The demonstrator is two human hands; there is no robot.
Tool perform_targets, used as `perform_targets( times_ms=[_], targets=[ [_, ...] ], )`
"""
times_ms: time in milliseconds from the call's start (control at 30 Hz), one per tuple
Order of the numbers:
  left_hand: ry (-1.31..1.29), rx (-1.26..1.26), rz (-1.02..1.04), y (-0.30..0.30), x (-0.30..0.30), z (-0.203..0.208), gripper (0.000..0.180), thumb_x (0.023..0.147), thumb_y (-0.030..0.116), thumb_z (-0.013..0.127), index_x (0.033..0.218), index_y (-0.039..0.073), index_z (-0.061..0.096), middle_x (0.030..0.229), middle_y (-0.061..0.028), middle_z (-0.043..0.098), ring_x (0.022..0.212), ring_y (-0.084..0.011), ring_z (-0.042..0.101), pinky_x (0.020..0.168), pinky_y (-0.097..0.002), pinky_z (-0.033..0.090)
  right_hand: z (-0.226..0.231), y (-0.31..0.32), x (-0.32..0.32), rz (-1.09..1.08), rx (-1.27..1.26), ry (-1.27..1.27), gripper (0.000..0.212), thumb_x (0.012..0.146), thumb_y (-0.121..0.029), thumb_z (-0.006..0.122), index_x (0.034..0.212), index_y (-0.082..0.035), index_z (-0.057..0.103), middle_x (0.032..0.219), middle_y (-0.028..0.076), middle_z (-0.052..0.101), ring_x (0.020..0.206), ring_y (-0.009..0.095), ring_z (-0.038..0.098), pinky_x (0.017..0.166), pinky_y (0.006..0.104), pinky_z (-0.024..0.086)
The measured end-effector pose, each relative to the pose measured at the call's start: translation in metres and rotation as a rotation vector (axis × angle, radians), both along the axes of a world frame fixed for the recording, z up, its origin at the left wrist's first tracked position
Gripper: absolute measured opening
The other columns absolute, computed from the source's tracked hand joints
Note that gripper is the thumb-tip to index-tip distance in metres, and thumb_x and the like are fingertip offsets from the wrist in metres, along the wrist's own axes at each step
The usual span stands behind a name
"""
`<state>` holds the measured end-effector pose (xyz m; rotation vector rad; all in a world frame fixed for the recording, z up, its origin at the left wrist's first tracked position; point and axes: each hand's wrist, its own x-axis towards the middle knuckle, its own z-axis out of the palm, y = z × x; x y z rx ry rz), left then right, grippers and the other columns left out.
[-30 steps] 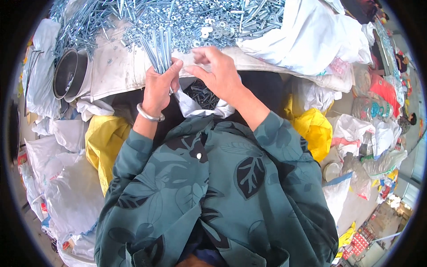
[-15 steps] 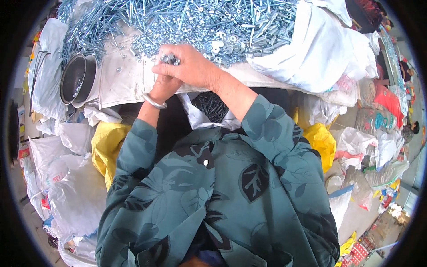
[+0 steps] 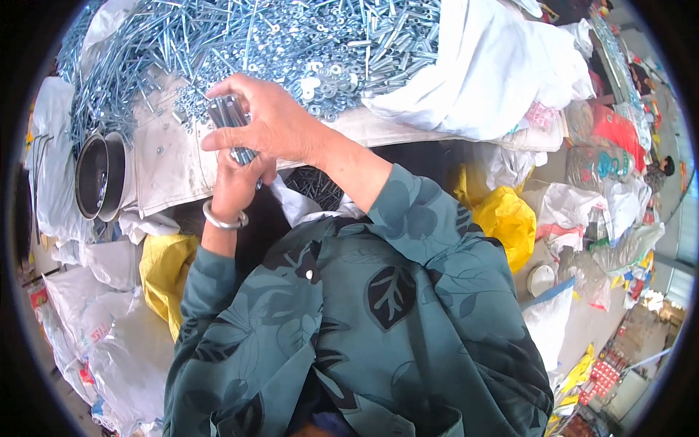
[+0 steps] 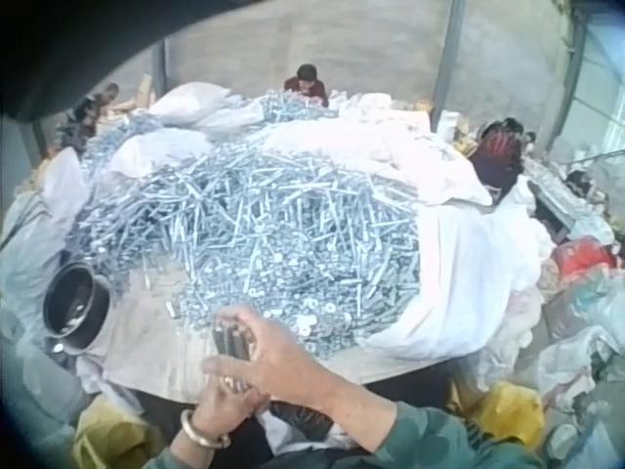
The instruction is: The person assembles washers and nuts onto long metal expansion bolts by hand at a workstation.
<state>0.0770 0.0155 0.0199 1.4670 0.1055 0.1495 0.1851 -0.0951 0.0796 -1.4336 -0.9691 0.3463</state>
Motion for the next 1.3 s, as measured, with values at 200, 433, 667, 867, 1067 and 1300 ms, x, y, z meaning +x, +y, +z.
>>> perform_targets(
  times_ms=[200,433,667,867,1067,1300],
  targets=[
    [0.188,-0.058,0.001,-0.026,-0.017,-0.005,0.019,0.092,0.02,0.069,0.094,0.003,0.062,0.064,0.0025,0.054,0.051,-0.0056,0.046,0.045,-0.0211,0.035,-0.016,-0.047,-0.006,-0.05,-0.309,0.059,0.032,0.087,-0.027,0.073,0.089,0.002,0.061,0.076,0.007,0.064,0.07,0.01,0.059,0.061,0.0261,0.048],
    [0.199,-0.438,0.083,-0.045,-0.027,-0.008,0.025,0.095,0.026,0.065,0.094,0.001,0.061,0.065,-0.0019,0.056,0.051,-0.0077,0.05,0.043,-0.0225,0.035,-0.015,-0.075,-0.008,0.003,-0.301,0.259,0.024,0.092,-0.021,0.066,0.088,0.002,0.06,0.074,0.005,0.062,0.067,0.009,0.058,0.059,0.0264,0.047],
    [0.265,-0.408,0.141,-0.04,-0.033,-0.013,0.022,0.095,0.022,0.065,0.089,0.001,0.058,0.067,-0.0013,0.054,0.048,-0.0083,0.047,0.042,-0.0236,0.033,-0.022,-0.118,0.103,-0.371,-0.623,-0.858,0.017,0.087,-0.014,0.064,0.1,-0.003,0.063,0.093,0.011,0.061,0.088,0.031,0.061,0.079,0.0428,0.047],
    [0.28,-0.411,0.184,-0.041,-0.036,-0.012,0.022,0.094,0.022,0.066,0.089,0.002,0.059,0.069,-0.0014,0.055,0.048,-0.0079,0.046,0.042,-0.0232,0.033,-0.045,-0.129,0.122,-0.516,-0.967,-1.223,0.014,0.084,-0.005,0.058,0.097,-0.005,0.062,0.094,0.012,0.06,0.088,0.03,0.064,0.081,0.0443,0.045],
    [0.301,-0.387,0.21,-0.043,-0.04,-0.01,0.024,0.093,0.024,0.068,0.087,0.002,0.059,0.065,-0.0002,0.053,0.048,-0.0076,0.046,0.043,-0.0229,0.032,-0.04,-0.129,0.121,-0.505,-0.784,-1.024,0.02,0.085,-0.001,0.059,0.104,-0.004,0.061,0.093,0.013,0.065,0.086,0.032,0.067,0.077,0.0434,0.049],
    [0.284,-0.384,0.18,-0.052,-0.041,-0.013,0.019,0.09,0.018,0.071,0.088,0.002,0.06,0.069,-0.0012,0.058,0.048,-0.0055,0.048,0.042,-0.0219,0.036,-0.01,-0.084,0.027,-0.153,0.136,0.438,0.021,0.094,-0.007,0.06,0.112,0.003,0.054,0.096,0.013,0.067,0.093,0.026,0.07,0.081,0.0342,0.057]
  ],
)
